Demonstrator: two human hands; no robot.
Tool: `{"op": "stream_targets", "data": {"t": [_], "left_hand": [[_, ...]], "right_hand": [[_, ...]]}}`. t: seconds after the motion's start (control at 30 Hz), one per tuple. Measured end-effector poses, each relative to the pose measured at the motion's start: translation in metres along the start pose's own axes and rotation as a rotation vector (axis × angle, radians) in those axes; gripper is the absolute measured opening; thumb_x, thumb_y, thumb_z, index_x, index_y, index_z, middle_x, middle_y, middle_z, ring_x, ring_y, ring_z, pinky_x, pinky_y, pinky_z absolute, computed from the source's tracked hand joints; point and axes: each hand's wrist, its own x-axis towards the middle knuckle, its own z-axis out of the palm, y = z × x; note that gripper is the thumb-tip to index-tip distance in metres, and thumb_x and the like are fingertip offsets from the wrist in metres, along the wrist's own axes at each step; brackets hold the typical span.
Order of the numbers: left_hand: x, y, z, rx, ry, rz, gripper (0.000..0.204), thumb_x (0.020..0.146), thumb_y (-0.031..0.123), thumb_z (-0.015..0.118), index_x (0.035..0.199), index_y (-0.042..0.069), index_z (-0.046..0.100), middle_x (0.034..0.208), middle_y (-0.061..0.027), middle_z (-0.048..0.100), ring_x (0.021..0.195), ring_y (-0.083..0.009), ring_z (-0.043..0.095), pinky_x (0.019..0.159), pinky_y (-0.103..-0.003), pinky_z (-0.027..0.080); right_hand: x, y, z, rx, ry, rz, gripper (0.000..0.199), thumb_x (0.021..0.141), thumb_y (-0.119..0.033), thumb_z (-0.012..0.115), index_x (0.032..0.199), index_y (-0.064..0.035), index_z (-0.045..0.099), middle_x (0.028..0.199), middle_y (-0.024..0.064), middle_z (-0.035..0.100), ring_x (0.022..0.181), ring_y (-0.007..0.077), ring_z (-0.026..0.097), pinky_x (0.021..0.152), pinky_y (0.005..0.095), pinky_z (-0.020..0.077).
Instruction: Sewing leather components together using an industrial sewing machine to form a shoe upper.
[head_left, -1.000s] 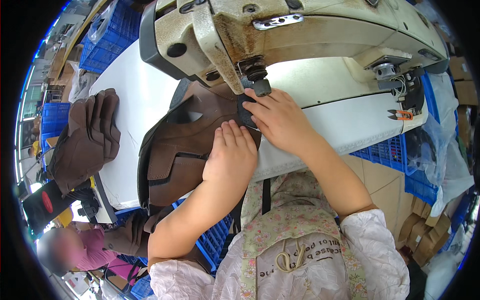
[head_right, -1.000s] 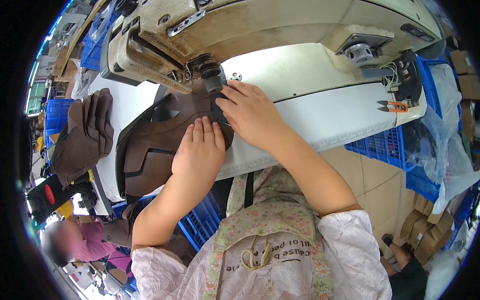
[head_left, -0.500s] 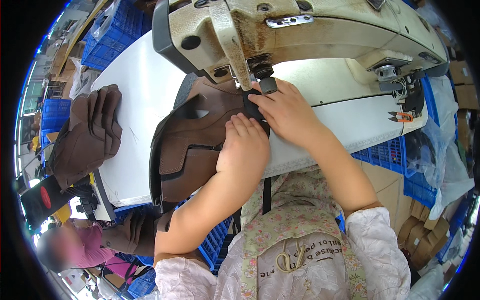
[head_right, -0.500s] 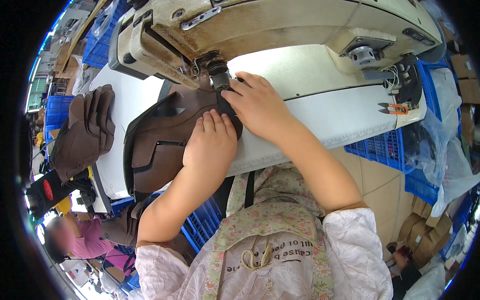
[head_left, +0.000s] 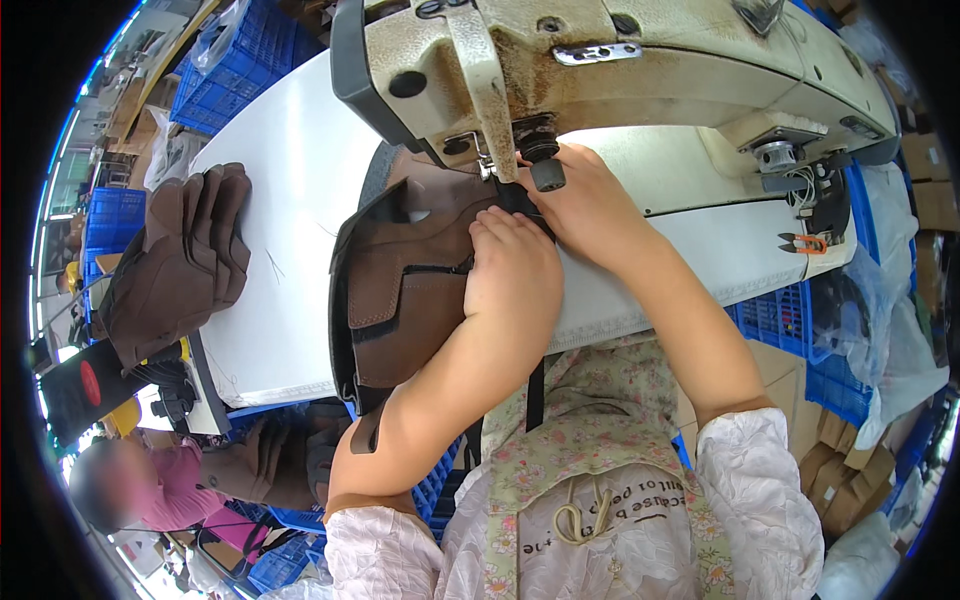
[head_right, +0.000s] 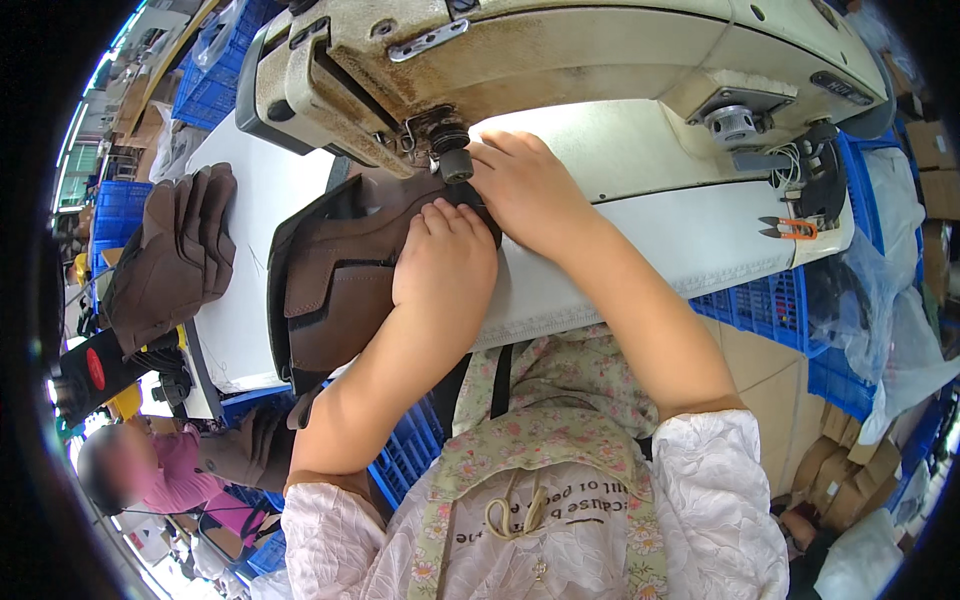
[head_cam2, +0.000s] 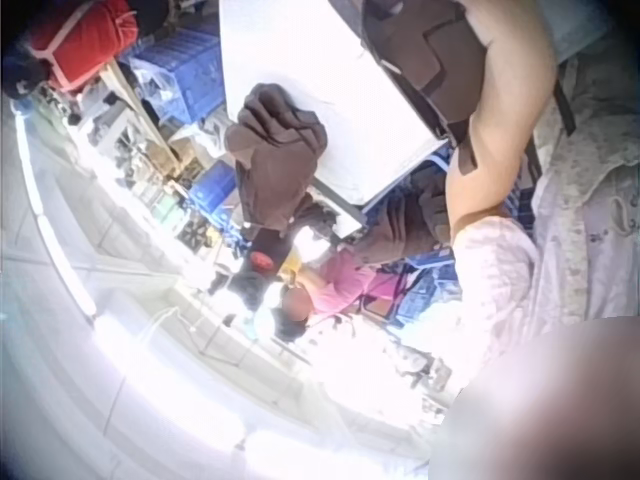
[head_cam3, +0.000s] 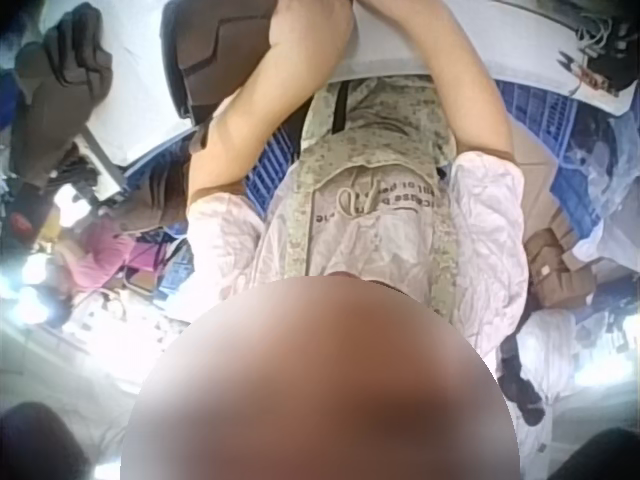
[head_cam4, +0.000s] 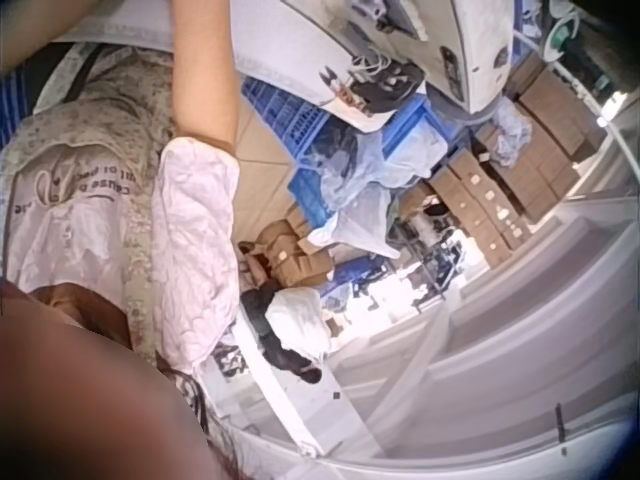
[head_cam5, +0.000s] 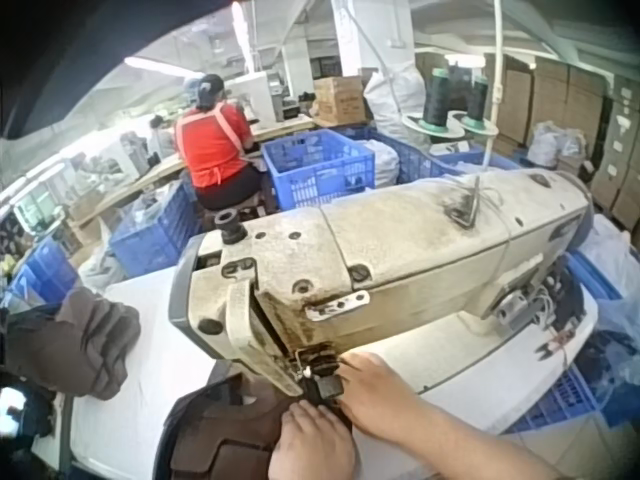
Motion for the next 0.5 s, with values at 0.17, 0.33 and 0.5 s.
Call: {"op": "stream_targets", "data": {"t": [0.17,0.33,0.5], "left_hand": [[0.003,-0.002,-0.003,0.001,-0.011,-0.005,0.035,0.082,0.011,0.060,0.111,-0.008,0.066,0.110,-0.0283,0.068,0.102,-0.0366,0.066,0.093,-0.042,0.051],[0.004,-0.007,-0.007,0.000,0.014,-0.007,0.034,0.082,0.014,0.060,0.110,-0.005,0.068,0.113,-0.0247,0.067,0.102,-0.0328,0.063,0.090,-0.041,0.049],[-0.002,-0.001,-0.013,-0.082,0.030,0.015,0.030,0.083,0.014,0.060,0.106,-0.003,0.069,0.099,-0.0152,0.065,0.093,-0.0262,0.057,0.080,-0.036,0.045]], "right_hand": [[0.002,0.003,-0.002,0.031,-0.045,0.017,0.023,0.075,-0.008,0.065,0.097,-0.0045,0.068,0.114,0.0065,0.064,0.112,0.0269,0.057,0.094,0.0419,0.0464],[-0.003,0.006,-0.006,0.082,0.051,-0.059,0.024,0.074,-0.009,0.068,0.097,-0.0085,0.070,0.111,0.0051,0.066,0.109,0.0269,0.058,0.092,0.0412,0.0474],[-0.009,0.017,-0.010,0.111,0.016,-0.151,0.027,0.074,-0.008,0.067,0.101,-0.0106,0.072,0.111,0.0043,0.066,0.110,0.0251,0.059,0.092,0.0403,0.0480]]}}
